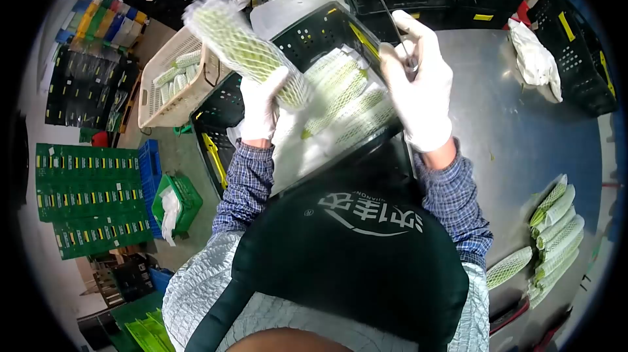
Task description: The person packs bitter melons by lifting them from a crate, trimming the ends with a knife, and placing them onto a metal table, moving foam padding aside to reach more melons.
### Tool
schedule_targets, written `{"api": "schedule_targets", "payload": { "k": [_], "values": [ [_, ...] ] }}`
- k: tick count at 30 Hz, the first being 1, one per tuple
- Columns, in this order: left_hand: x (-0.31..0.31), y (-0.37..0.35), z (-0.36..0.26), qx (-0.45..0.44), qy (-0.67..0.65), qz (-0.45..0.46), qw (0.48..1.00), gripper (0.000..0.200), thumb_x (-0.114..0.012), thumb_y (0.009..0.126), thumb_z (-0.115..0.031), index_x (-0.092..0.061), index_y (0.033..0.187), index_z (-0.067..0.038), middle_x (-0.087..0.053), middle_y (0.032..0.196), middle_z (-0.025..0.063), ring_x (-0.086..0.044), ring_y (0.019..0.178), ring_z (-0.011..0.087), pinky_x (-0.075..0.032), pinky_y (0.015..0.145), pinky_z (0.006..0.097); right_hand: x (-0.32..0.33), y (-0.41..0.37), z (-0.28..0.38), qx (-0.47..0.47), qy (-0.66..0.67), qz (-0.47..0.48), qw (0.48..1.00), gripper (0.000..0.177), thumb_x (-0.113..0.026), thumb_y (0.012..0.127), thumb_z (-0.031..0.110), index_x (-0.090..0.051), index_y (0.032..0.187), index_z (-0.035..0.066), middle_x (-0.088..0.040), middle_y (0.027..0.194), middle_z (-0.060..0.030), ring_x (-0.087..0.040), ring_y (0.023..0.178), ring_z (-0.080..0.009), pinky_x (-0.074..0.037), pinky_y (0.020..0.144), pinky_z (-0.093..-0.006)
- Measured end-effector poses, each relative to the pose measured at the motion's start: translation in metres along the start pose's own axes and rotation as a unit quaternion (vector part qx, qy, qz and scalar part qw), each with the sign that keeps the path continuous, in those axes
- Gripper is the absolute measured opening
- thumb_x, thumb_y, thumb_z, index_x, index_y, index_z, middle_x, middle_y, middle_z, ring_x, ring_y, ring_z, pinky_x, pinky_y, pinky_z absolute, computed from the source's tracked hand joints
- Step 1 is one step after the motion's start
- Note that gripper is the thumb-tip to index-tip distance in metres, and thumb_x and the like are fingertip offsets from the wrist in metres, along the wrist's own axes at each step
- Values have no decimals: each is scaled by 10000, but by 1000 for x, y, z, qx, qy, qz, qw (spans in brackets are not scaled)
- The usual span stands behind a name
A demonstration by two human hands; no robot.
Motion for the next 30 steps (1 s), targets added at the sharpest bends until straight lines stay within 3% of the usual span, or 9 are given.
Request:
{"api": "schedule_targets", "payload": {
  "k": [3, 6, 9, 12, 18, 21, 22, 26, 30],
  "values": [
    [-9, 8, 13, 153, -350, -71, 922, 506, -726, 895, -278, -530, 1286, -23, -606, 1247, 165, -577, 1193, 328, -498, 1032, 501, 2, -8, -26, 45, -165, 23, 985, 338, -669, 890, 21, -654, 1226, 52, -705, 864, -88, -626, 695, -88, -516, 672, -228],
    [3, 13, 26, 99, -249, -73, 961, 576, -621, 943, -432, -514, 1315, -6, -590, 1300, 179, -575, 1200, 347, -488, 1038, 512, -17, -30, -18, 131, -198, 56, 970, 446, -639, 784, -30, -675, 1218, 67, -715, 885, -97, -669, 717, -161, -529, 693, -269],
    [-6, 8, 51, 222, -391, -88, 889, 540, -515, 997, -433, -517, 1339, -15, -584, 1330, 176, -582, 1192, 342, -491, 1032, 490, -30, -37, -12, 220, -221, 98, 945, 592, -635, 675, -47, -670, 1253, 77, -701, 914, -92, -668, 743, -242, -536, 738, -321],
    [0, 1, 83, 90, -127, -44, 987, 502, -476, 1018, -415, -516, 1329, -24, -569, 1346, 174, -569, 1213, 342, -486, 1041, 488, -44, -34, -13, 232, -315, 97, 915, 592, -686, 671, -14, -671, 1255, 88, -699, 896, -60, -656, 731, -220, -514, 675, -316],
    [-6, -4, 89, 87, -81, -10, 993, 447, -460, 1029, -388, -522, 1303, -41, -544, 1358, 171, -554, 1223, 344, -472, 1051, 521, -41, -17, -21, 273, -277, 47, 920, 562, -721, 710, 52, -671, 1264, 133, -689, 848, -28, -648, 698, -183, -499, 634, -297],
    [-26, -20, 78, 238, -423, 0, 874, 398, -514, 1011, -353, -544, 1259, -42, -539, 1334, 180, -559, 1192, 329, -487, 1019, 551, 1, 17, -45, 142, -413, -32, 899, 368, -616, 890, 157, -631, 1257, 164, -735, 902, -55, -691, 695, -227, -543, 638, -324],
    [-43, -31, 67, 352, -579, -37, 734, 379, -540, 1005, -331, -551, 1240, -33, -549, 1273, 197, -547, 1175, 334, -490, 1015, 545, 27, 31, -74, 39, -437, -65, 896, 329, -585, 924, 205, -614, 1249, 159, -745, 914, -87, -712, 714, -258, -559, 630, -340],
    [-44, -26, 70, 313, -550, -45, 773, 395, -563, 993, -315, -537, 1256, -21, -550, 1240, 197, -543, 1164, 337, -494, 1005, 524, 54, 32, -97, 89, -240, -30, 966, 276, -639, 937, 156, -659, 1206, 97, -750, 1017, -94, -724, 854, -183, -557, 727, -306],
    [-45, -12, 78, 201, -296, 14, 934, 409, -603, 956, -302, -545, 1249, -21, -570, 1232, 181, -568, 1137, 308, -504, 979, 487, -8, 2, -50, -48, -51, 131, 989, 314, -687, 943, 227, -684, 1204, 52, -720, 1006, -68, -665, 838, -124, -530, 738, -256]
  ]
}}
Point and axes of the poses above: each hand's wrist, its own y-axis towards the middle knuckle, its own x-axis out of the back of the hand, z = x × y, the point moved 7 cm from there along y, towards the middle knuckle
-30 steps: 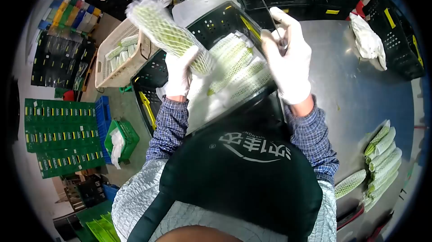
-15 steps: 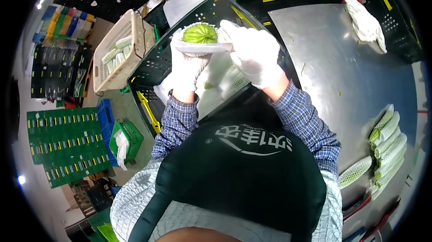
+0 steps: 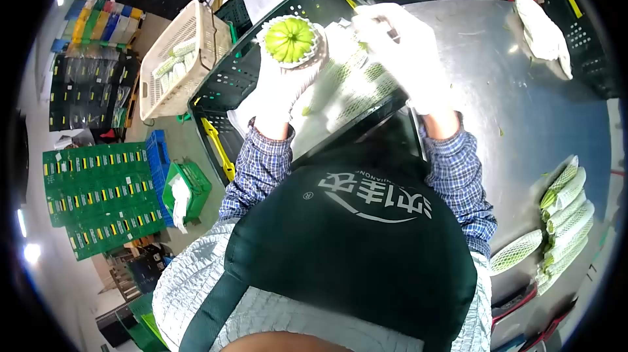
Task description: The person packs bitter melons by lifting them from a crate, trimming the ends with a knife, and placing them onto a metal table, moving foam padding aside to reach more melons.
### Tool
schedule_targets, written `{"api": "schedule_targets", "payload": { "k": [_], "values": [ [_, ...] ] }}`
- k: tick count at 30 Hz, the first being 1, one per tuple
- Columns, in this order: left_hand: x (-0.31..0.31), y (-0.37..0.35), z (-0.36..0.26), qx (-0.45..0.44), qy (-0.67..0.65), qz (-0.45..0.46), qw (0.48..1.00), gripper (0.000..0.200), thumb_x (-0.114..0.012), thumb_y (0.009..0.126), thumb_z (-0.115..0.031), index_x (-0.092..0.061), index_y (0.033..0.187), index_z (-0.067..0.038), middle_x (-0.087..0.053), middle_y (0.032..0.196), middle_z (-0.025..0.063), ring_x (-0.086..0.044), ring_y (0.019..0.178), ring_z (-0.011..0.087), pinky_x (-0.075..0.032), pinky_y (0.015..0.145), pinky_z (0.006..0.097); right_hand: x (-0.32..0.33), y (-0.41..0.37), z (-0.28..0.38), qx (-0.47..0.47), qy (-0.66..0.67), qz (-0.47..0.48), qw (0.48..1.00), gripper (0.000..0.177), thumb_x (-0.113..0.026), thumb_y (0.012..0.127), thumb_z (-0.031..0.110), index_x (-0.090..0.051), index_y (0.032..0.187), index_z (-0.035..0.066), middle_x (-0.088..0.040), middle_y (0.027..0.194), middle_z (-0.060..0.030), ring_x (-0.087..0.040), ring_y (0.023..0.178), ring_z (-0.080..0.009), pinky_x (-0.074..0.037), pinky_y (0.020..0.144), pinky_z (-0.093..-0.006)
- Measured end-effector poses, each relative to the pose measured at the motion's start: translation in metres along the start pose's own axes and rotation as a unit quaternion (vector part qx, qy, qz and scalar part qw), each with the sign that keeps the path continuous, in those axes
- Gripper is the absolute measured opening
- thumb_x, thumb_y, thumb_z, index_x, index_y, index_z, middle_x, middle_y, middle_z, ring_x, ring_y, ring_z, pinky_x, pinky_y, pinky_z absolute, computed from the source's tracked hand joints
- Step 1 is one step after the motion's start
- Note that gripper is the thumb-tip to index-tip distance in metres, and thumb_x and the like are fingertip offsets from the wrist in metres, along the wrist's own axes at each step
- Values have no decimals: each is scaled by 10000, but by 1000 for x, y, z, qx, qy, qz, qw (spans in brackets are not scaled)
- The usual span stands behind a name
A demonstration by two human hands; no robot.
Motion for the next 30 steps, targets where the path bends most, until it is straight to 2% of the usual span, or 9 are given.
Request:
{"api": "schedule_targets", "payload": {
  "k": [6, 13, 15, 17, 22, 24, 25, 28, 30],
  "values": [
    [-16, -2, 2, -37, 303, 54, 951, 438, -663, 902, -281, -558, 1239, -22, -601, 1221, 158, -605, 1095, 264, -520, 939, 431, -54, -13, 10, -106, 263, 92, 955, 397, -718, 934, 209, -635, 1261, 0, -697, 1118, -94, -672, 936, -119, -548, 799, -254],
    [-15, -30, -14, -24, 403, 27, 915, 311, -806, 753, -50, -680, 1026, 29, -720, 968, 98, -683, 888, 169, -566, 794, 300, -58, -21, -41, -131, 189, 60, 971, 218, -672, 939, 156, -670, 1086, -5, -640, 803, -6, -575, 692, -44, -465, 605, -196],
    [-27, -40, -21, -51, 437, 37, 897, 254, -794, 766, -25, -699, 993, 36, -735, 931, 92, -690, 866, 158, -572, 775, 288, -63, -24, -41, -99, 181, 38, 978, 221, -679, 925, 157, -673, 1068, -11, -588, 779, 7, -515, 667, -53, -437, 588, -223],
    [-28, -47, -25, -71, 447, 37, 891, 213, -770, 790, -26, -701, 982, 35, -736, 919, 90, -687, 852, 157, -571, 762, 287, -61, -26, -32, -78, 133, 26, 988, 249, -701, 901, 132, -673, 1102, -14, -659, 825, -32, -590, 700, -90, -491, 637, -242],
    [5, -44, -9, -36, 440, 8, 897, 188, -754, 799, -22, -692, 970, 21, -725, 909, 77, -678, 815, 188, -563, 738, 306, -70, -37, 3, 72, 84, -11, 994, 172, -710, 890, 33, -666, 1052, -7, -673, 865, 7, -592, 690, -52, -481, 624, -200],
    [-22, -36, -24, -118, 726, -36, 676, 307, -787, 788, -89, -662, 1049, 15, -708, 994, 96, -671, 884, 209, -555, 782, 330, -68, -45, 27, 111, 33, 19, 993, 188, -714, 852, -30, -686, 1036, -9, -701, 843, -33, -631, 734, -59, -508, 663, -223],
    [-29, -40, -29, -156, 754, -50, 636, 409, -797, 783, -134, -618, 1121, 11, -682, 1061, 112, -654, 943, 222, -541, 828, 337, -73, -46, 19, 64, 65, 58, 994, 242, -731, 819, -30, -696, 1057, -1, -712, 829, -72, -657, 742, -80, -519, 680, -232],
    [2, -34, -21, -250, 571, -19, 781, 717, -830, 767, -267, -485, 1336, -1, -605, 1263, 161, -603, 1117, 260, -502, 966, 360, -70, -50, 29, 146, 29, 78, 986, 294, -723, 794, -47, -703, 1082, 9, -721, 858, -96, -688, 776, -122, -530, 721, -251],
    [29, -21, -15, -250, 632, -22, 733, 671, -800, 802, -236, -480, 1343, 1, -609, 1257, 157, -603, 1117, 264, -502, 972, 361, -62, -50, 34, 182, 14, 84, 980, 309, -707, 788, -64, -707, 1089, 7, -722, 877, -112, -701, 802, -141, -534, 743, -257]
  ]
}}
Point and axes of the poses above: each hand's wrist, its own y-axis towards the middle knuckle, its own x-axis out of the back of the hand, z = x × y, the point moved 7 cm from there along y, towards the middle knuckle
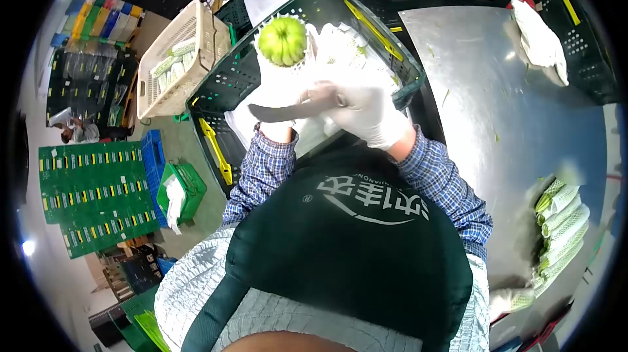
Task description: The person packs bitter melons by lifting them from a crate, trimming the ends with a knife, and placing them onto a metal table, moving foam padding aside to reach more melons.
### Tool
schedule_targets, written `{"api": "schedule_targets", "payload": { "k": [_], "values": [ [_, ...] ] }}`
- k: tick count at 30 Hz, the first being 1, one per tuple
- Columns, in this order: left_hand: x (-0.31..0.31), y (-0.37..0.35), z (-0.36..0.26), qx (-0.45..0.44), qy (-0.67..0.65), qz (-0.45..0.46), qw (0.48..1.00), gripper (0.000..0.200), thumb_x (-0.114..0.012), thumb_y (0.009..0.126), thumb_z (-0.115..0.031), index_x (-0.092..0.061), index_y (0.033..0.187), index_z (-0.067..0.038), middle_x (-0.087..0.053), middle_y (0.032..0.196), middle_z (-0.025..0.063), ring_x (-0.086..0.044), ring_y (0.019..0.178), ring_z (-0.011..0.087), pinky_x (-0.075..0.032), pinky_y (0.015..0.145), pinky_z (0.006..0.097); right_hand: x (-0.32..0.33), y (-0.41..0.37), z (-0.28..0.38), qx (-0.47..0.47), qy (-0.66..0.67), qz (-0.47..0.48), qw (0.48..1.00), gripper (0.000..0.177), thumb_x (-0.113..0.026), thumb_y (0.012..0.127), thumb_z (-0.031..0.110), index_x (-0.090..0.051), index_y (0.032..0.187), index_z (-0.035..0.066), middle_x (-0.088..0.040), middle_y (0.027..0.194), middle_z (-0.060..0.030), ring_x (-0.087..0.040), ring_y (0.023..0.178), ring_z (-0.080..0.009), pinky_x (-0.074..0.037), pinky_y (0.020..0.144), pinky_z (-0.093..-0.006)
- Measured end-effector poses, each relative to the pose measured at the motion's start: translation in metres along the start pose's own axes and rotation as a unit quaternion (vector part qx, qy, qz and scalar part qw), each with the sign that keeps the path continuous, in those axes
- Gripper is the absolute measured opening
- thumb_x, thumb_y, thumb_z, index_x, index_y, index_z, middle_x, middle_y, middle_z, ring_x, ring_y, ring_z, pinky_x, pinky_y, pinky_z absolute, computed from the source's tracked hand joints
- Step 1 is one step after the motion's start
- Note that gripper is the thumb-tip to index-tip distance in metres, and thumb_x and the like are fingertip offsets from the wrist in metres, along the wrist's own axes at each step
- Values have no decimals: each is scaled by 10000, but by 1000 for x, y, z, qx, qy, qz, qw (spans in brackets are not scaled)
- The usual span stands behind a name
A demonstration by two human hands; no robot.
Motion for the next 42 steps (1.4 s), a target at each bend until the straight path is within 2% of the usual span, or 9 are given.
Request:
{"api": "schedule_targets", "payload": {
  "k": [4, 8, 11, 14, 21, 27, 29, 33, 42],
  "values": [
    [-11, 2, -14, 154, -431, 7, 889, 487, -600, 960, -233, -470, 1390, -44, -582, 1317, 138, -576, 1182, 267, -478, 1026, 397, 59, -7, -36, -213, 124, -151, 957, 349, -585, 921, 10, -616, 1268, -5, -687, 940, -23, -536, 648, -56, -468, 646, -202],
    [-15, 3, -105, -129, 125, 152, 972, 522, -660, 940, -271, -509, 1377, -30, -582, 1354, 170, -567, 1226, 265, -456, 1060, 416, 81, -15, -46, -220, 50, -59, 973, 557, -728, 876, 247, -576, 1349, -4, -724, 1063, -120, -689, 841, -156, -551, 780, -262],
    [-54, 0, -105, -88, -49, 253, 962, 757, -673, 897, -436, -400, 1451, 4, -482, 1440, 190, -481, 1310, 300, -392, 1113, 448, 98, -31, -49, -171, -146, -87, 970, 931, -751, 761, 530, -446, 1470, 10, -691, 1174, -212, -691, 997, -320, -524, 914, -339],
    [-124, -38, -120, 339, -576, 376, 642, 1005, -687, 855, -600, -291, 1524, 37, -382, 1527, 210, -395, 1393, 335, -328, 1166, 479, 129, -75, -45, -240, -171, -100, 950, 918, -768, 779, 464, -409, 1486, -1, -600, 1285, -213, -599, 1126, -310, -470, 990, -370],
    [-138, -30, -119, 166, -419, 512, 732, 764, -498, 1003, -443, -268, 1526, 65, -394, 1530, 254, -417, 1411, 374, -310, 1175, 479, 212, -271, 6, -447, -119, -265, 846, 915, -809, 822, 309, -323, 1521, -27, -388, 1545, -215, -384, 1426, -287, -344, 1168, -441],
    [-42, 21, 10, 217, -101, 273, 932, 362, -632, 988, -182, -594, 1273, 38, -653, 1209, 99, -634, 1102, 168, -487, 974, 301, 280, -477, 73, -645, -410, -248, 595, 979, -813, 738, 371, -334, 1553, 116, -558, 1432, -189, -646, 1174, -306, -507, 989, -403],
    [-15, 29, 54, 219, -91, 236, 942, 312, -685, 953, -134, -631, 1219, 20, -669, 1138, 69, -626, 1009, 136, -473, 943, 265, 309, -523, 78, -801, -473, -84, 357, 977, -712, 778, 515, -253, 1575, 186, -586, 1376, -213, -637, 1146, -407, -524, 918, -472],
    [21, 21, 139, 247, 69, 200, 946, 326, -730, 922, -154, -644, 1176, 31, -690, 1041, 82, -623, 960, 143, -492, 902, 273, 339, -575, 73, -829, -491, -77, 257, 905, -655, 829, 597, -308, 1546, 166, -639, 1296, -215, -663, 1114, -368, -525, 925, -465],
    [-32, 18, 158, 133, 302, 229, 916, 568, -766, 846, -300, -572, 1259, 37, -657, 1142, 215, -636, 1080, 289, -495, 955, 379, 325, -472, 16, -536, -698, 7, 476, 672, -635, 963, 347, -371, 1529, 100, -403, 1537, -221, -482, 1347, -374, -387, 1130, -438]
  ]
}}
Point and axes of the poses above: each hand's wrist, its own y-axis towards the middle knuckle, its own x-axis out of the back of the hand, z = x × y, the point moved 7 cm from there along y, towards the middle knuckle
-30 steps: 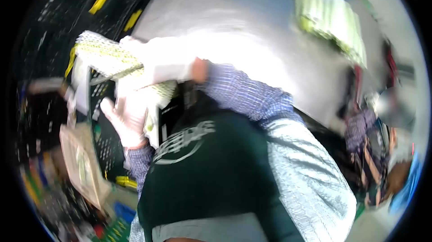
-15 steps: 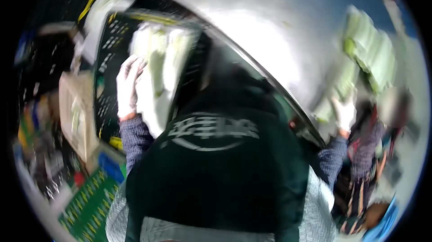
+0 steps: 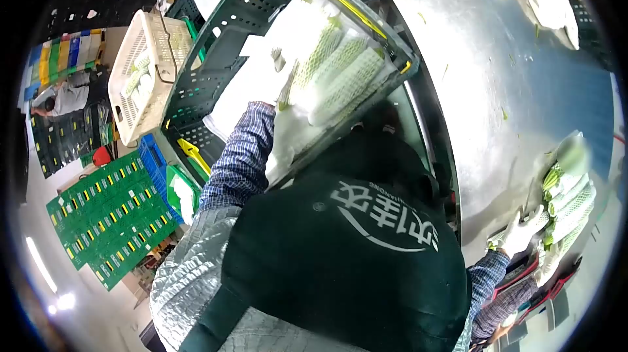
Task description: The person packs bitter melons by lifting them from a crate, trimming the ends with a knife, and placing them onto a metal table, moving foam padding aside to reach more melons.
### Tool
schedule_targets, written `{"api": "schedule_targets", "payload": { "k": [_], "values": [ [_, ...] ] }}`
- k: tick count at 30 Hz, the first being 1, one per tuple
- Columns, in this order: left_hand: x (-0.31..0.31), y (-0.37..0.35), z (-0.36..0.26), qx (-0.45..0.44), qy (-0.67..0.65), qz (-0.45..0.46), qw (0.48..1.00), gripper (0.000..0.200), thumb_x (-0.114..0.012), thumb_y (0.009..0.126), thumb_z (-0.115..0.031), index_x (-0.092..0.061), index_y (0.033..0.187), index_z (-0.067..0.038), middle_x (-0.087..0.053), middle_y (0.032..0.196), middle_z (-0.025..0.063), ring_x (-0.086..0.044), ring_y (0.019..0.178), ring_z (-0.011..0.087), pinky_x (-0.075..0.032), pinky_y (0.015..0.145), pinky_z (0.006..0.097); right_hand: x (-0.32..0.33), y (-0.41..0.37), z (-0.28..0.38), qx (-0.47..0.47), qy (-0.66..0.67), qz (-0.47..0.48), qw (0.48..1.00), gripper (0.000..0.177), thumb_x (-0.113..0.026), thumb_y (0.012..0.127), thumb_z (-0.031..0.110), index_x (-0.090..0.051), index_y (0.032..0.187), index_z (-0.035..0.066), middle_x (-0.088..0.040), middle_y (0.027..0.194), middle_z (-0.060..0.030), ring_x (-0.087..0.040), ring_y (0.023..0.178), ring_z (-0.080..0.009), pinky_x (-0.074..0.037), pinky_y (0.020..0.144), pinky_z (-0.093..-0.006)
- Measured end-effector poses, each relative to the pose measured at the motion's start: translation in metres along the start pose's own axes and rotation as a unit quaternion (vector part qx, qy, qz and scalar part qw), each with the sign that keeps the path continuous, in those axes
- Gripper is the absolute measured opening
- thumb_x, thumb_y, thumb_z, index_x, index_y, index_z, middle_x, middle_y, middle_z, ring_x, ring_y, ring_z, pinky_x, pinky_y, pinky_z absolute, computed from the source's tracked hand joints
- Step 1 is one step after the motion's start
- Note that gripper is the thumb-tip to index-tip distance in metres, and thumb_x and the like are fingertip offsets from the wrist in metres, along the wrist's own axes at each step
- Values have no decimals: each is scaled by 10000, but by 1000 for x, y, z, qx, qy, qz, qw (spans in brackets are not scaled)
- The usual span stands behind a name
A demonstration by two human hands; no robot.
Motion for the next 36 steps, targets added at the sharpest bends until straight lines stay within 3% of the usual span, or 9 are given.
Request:
{"api": "schedule_targets", "payload": {
  "k": [4, 7, 11, 15, 23, 25, 27, 31, 36],
  "values": [
    [-25, 78, 36, 62, 43, -38, 996, 616, -761, 811, -383, -566, 1236, 18, -631, 1210, 259, -624, 1133, 340, -492, 964, 422, 55, 12, 73, -21, 203, 43, 978, 634, -677, 914, 172, -441, 1502, 133, -563, 1415, -184, -570, 1272, -304, -433, 1073, -390],
    [-8, 92, 0, 99, 149, 200, 963, 750, -707, 778, -544, -551, 1309, -38, -578, 1359, 226, -564, 1253, 372, -457, 1050, 417, 89, 3, 106, -26, 280, 50, 958, 637, -663, 893, 50, -461, 1493, 120, -592, 1393, -160, -632, 1193, -269, -477, 1016, -358],
    [-53, 130, 59, 83, 133, 199, 967, 823, -719, 748, -596, -554, 1348, -57, -566, 1392, 208, -550, 1292, 345, -436, 1090, 389, 96, -24, 111, -39, 275, 53, 959, 565, -651, 918, 67, -506, 1462, 105, -620, 1362, -154, -643, 1179, -247, -513, 966, -347],
    [-45, 124, 58, 84, 70, 173, 979, 829, -807, 686, -543, -596, 1285, -10, -595, 1350, 226, -581, 1257, 328, -453, 1069, 385, 97, -30, 120, -24, 259, 68, 963, 542, -639, 931, 79, -514, 1457, 107, -617, 1372, -149, -646, 1177, -250, -524, 953, -339],
    [-9, 82, 80, -50, -249, 117, 960, 442, -812, 722, -58, -657, 1136, -40, -688, 1013, 24, -648, 944, 114, -526, 845, 282, 132, -2, 193, 53, 406, 41, 911, 619, -593, 875, -76, -505, 1463, 96, -642, 1325, -162, -648, 1184, -239, -537, 930, -318],
    [-1, 64, 86, -46, -365, 135, 920, 510, -779, 750, -51, -614, 1232, -26, -679, 1114, 55, -649, 1016, 139, -520, 909, 288, 141, 9, 222, 95, 429, 32, 898, 595, -593, 880, -44, -515, 1454, 90, -688, 1245, -158, -693, 1089, -222, -554, 870, -296],
    [28, 30, 55, -38, -479, 126, 868, 561, -766, 771, -74, -572, 1293, -3, -664, 1175, 88, -646, 1063, 164, -518, 944, 299, 155, 21, 258, 168, 427, -23, 888, 553, -663, 889, 69, -552, 1430, 107, -717, 898, -93, -648, 689, -166, -519, 641, -304],
    [96, -59, -68, 22, -795, 266, 545, 726, -761, 806, -155, -427, 1417, 51, -619, 1246, 189, -647, 1088, 307, -549, 937, 427, 192, 44, 346, 239, 492, 12, 837, 475, -615, 917, 31, -589, 1386, 99, -705, 941, -111, -649, 752, -162, -532, 737, -292],
    [87, -92, -75, 54, -774, 157, 610, 844, -846, 722, -178, -416, 1412, 50, -623, 1178, 188, -652, 1015, 325, -565, 851, 447, 308, 43, 432, 398, 537, -76, 740, 449, -635, 904, 30, -614, 1346, 105, -715, 1085, -171, -726, 881, -258, -569, 806, -316]
  ]
}}
Point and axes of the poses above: each hand's wrist, its own y-axis towards the middle knuckle, its own x-axis out of the back of the hand, z = x × y, the point moved 7 cm from there along y, towards the middle knuckle
